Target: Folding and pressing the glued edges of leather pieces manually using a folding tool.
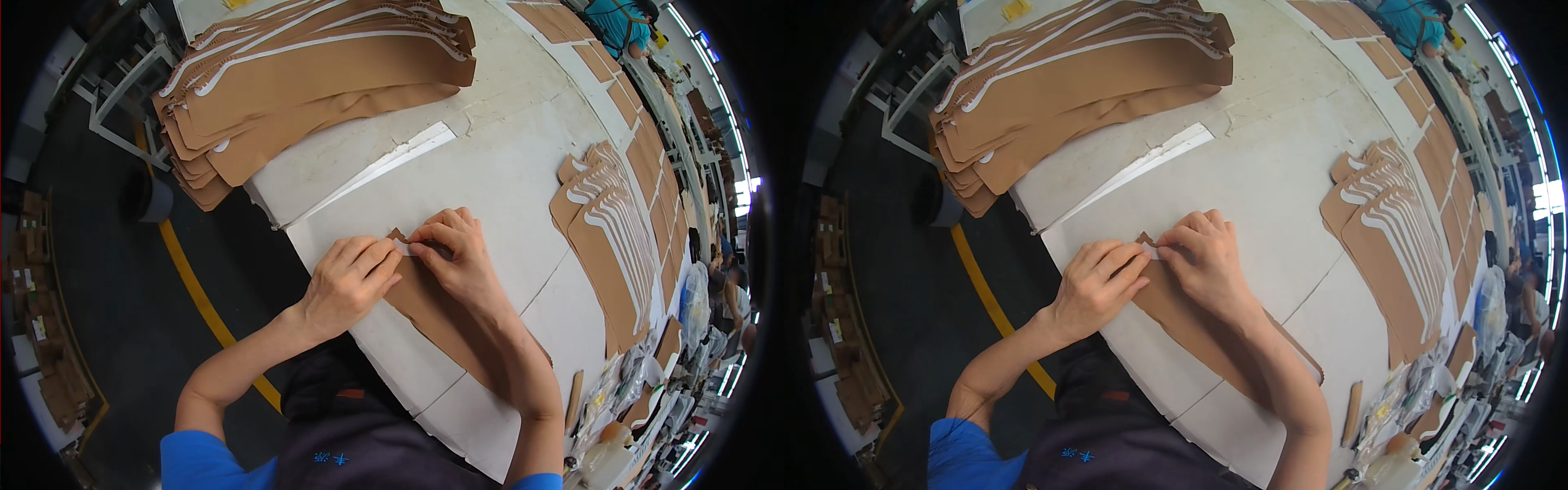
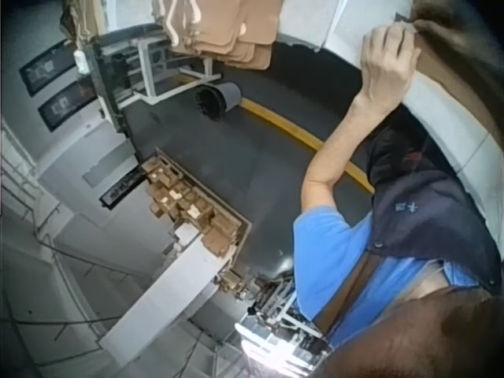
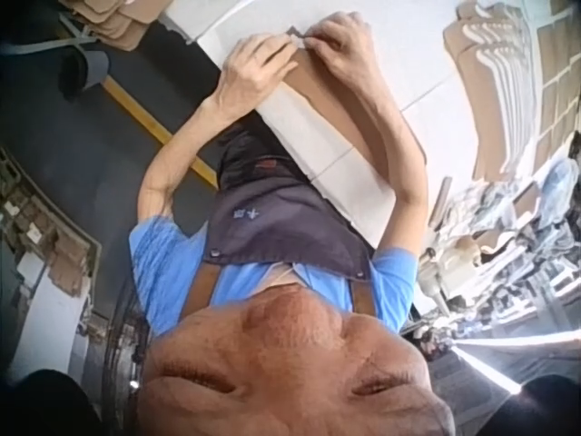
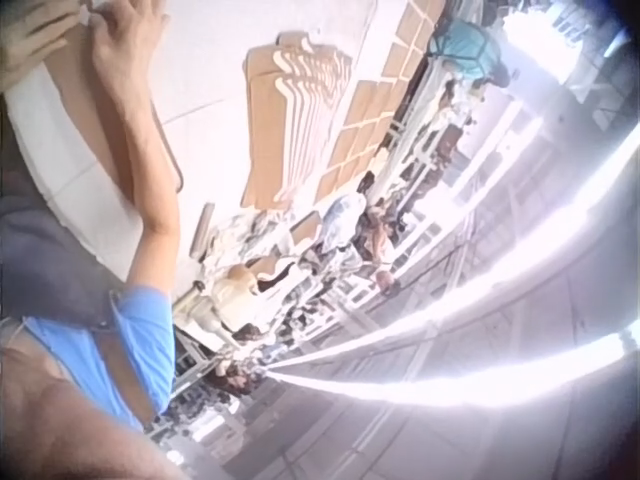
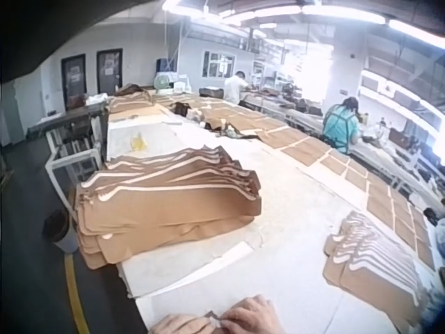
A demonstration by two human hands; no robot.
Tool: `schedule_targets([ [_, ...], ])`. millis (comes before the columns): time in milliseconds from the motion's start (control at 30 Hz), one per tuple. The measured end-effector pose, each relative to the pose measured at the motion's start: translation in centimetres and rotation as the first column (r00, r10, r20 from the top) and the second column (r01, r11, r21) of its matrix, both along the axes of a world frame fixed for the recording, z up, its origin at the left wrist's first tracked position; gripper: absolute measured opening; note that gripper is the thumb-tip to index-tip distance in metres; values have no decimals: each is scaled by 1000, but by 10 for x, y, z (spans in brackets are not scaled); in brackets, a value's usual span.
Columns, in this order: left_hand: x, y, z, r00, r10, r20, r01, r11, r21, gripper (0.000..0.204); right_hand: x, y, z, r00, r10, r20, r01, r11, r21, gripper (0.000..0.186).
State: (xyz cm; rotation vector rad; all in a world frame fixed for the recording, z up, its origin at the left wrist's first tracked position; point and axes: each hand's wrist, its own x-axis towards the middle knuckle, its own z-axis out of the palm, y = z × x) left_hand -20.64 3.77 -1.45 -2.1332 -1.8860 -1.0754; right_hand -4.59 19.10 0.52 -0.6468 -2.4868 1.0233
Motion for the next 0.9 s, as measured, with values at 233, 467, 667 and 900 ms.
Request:
schedule_targets([
  [233,0,3,2,1000,13,-25,-14,999,-50,47,-2,0,-4,999,-29,-16,29,999,-33,13],
  [467,-2,6,1,1000,-3,3,3,997,-83,44,4,4,-7,1000,13,-7,-13,999,-42,17],
  [667,0,5,1,998,56,38,-51,993,-104,45,6,4,-11,994,74,-78,-74,997,-1,26],
  [900,3,10,4,998,56,-27,-59,990,-131,48,9,12,-13,978,185,-93,-172,976,137,30],
])
